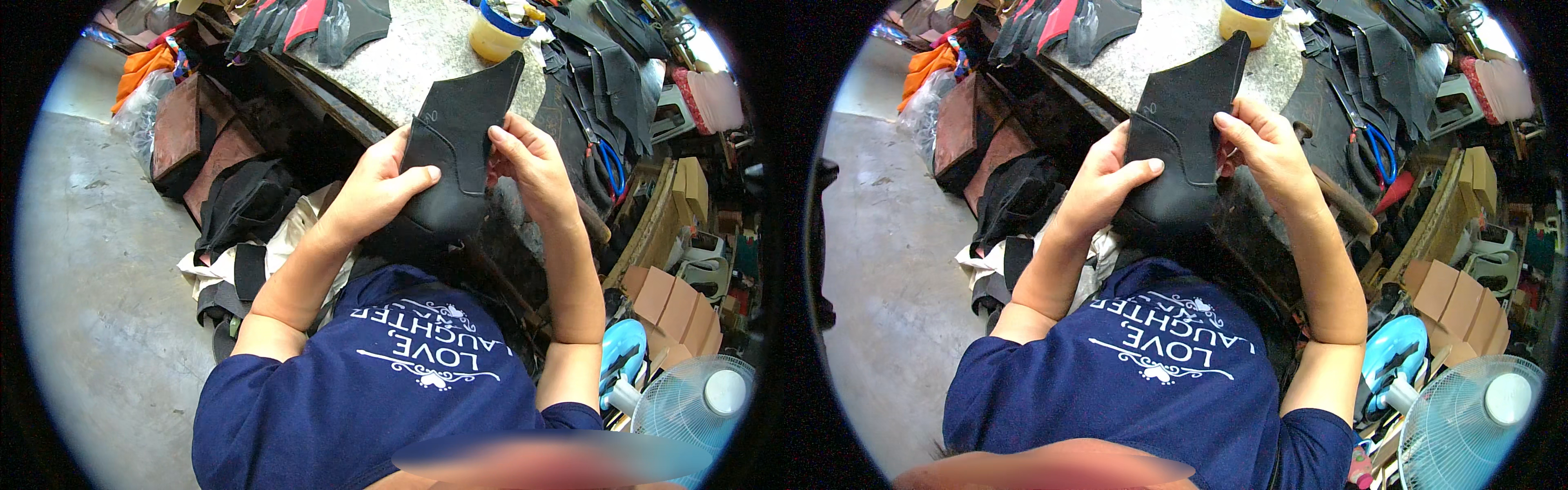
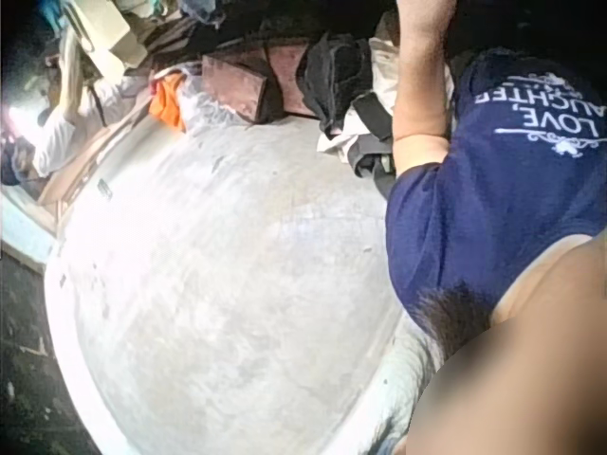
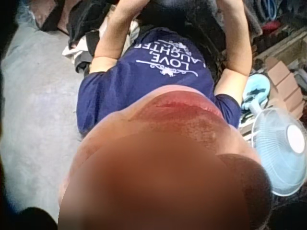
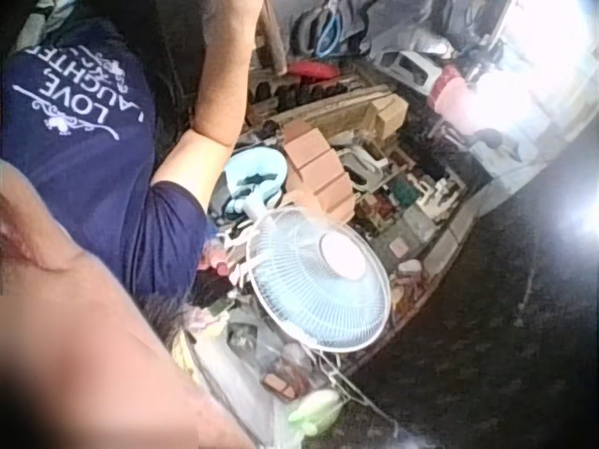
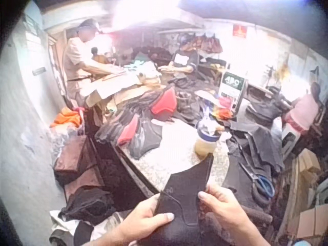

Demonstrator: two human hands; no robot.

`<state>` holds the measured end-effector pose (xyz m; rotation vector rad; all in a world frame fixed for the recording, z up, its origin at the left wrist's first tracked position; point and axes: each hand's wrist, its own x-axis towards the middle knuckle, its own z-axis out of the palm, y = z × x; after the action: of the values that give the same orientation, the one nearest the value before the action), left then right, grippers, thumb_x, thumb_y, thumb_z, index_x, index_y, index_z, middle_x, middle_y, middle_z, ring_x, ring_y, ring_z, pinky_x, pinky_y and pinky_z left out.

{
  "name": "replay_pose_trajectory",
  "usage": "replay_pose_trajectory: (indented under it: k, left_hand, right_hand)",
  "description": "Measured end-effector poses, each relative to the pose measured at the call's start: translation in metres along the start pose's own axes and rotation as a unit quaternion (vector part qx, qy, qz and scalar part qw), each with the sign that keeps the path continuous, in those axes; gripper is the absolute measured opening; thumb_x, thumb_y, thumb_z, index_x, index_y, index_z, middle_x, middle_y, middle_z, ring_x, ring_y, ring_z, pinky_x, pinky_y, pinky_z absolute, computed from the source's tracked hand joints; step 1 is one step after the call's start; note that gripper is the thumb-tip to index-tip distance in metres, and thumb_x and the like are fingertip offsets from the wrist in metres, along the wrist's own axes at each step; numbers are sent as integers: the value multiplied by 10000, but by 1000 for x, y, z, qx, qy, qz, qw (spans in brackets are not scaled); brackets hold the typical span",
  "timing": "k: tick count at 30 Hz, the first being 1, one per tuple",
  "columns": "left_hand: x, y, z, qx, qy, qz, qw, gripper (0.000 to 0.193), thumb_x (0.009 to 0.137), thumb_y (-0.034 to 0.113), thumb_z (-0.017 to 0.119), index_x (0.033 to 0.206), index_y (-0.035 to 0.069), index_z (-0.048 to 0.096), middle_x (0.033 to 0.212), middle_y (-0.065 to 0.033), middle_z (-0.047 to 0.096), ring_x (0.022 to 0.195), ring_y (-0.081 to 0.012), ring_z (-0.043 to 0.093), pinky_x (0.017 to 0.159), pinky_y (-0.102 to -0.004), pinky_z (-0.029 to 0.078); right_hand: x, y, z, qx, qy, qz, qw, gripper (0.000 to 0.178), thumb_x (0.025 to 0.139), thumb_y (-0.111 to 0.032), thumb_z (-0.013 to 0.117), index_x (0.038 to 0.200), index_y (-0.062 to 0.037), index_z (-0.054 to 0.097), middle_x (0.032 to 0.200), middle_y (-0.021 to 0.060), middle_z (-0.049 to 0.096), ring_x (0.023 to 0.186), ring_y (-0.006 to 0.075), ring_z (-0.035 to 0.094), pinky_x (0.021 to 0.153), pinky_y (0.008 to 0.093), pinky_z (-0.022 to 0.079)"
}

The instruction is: The person cuts black and red leather pieces using shears, repeatedly aligns them, and trims edges. The person handles multiple leather pieces, turning them over and adjusting their position on the workbench.

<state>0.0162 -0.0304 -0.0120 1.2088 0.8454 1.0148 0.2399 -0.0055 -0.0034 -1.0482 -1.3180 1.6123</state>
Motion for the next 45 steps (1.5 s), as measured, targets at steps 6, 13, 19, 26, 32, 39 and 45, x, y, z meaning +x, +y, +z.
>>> replay_pose_trajectory:
  k: [6, 13, 19, 26, 32, 39, 45]
  left_hand:
    - [-14, 13, 9, 587, 124, 293, 745, 502, 718, 33, 622, 1211, 125, 630, 867, -102, 583, 671, -254, 630, 568, -336, 522]
    - [-16, 7, 26, 542, -23, 219, 811, 619, 710, 242, 761, 1262, 55, 552, 965, -141, 555, 894, -301, 563, 779, -371, 496]
    - [-12, 22, 29, 481, 50, 207, 850, 734, 704, 249, 780, 1328, 16, 472, 1035, -179, 564, 910, -337, 595, 791, -381, 509]
    - [-20, 39, 33, 395, -28, 225, 890, 603, 748, -24, 538, 1333, -52, 396, 957, -242, 630, 850, -402, 645, 767, -425, 528]
    - [-11, 25, 37, 372, -89, 155, 911, 469, 781, 6, 519, 1235, -50, 414, 840, -283, 623, 784, -446, 623, 717, -501, 502]
    - [-9, 38, 26, 246, -204, 122, 940, 296, 924, 256, 563, 1007, -27, 564, 742, -194, 633, 694, -316, 663, 634, -383, 511]
    - [19, 23, 46, 269, 37, 299, 915, 193, 793, 1, 722, 979, 25, 678, 807, -31, 649, 643, -53, 576, 549, -192, 453]
  right_hand:
    - [-13, -9, 1, 83, -4, 15, 996, 322, 989, -323, 517, 1066, -26, 613, 849, 45, 657, 699, 98, 628, 572, 228, 491]
    - [-13, 13, 3, 1, 93, -24, 995, 215, 950, -149, 576, 1088, 9, 625, 937, 42, 670, 746, 78, 626, 599, 233, 526]
    - [-30, -3, 31, -38, 82, -115, 989, 251, 949, -126, 581, 1124, 53, 602, 979, 41, 661, 820, 77, 610, 725, 242, 517]
    - [-42, -36, 36, -111, 72, -167, 977, 249, 933, -201, 627, 1097, -16, 596, 814, 12, 623, 693, 54, 579, 577, 177, 455]
    - [-37, -19, 12, -139, 44, -46, 988, 222, 950, -192, 584, 1086, -20, 616, 920, 50, 656, 803, 82, 611, 687, 206, 478]
    - [-48, 10, 19, 237, -14, -83, 968, 249, 1006, -238, 470, 1084, -26, 574, 918, 70, 631, 860, 152, 600, 819, 297, 482]
    - [-46, 23, 25, 344, -77, -17, 936, 372, 1008, -426, 395, 803, -117, 421, 537, -5, 344, 450, 135, 362, 476, 296, 359]
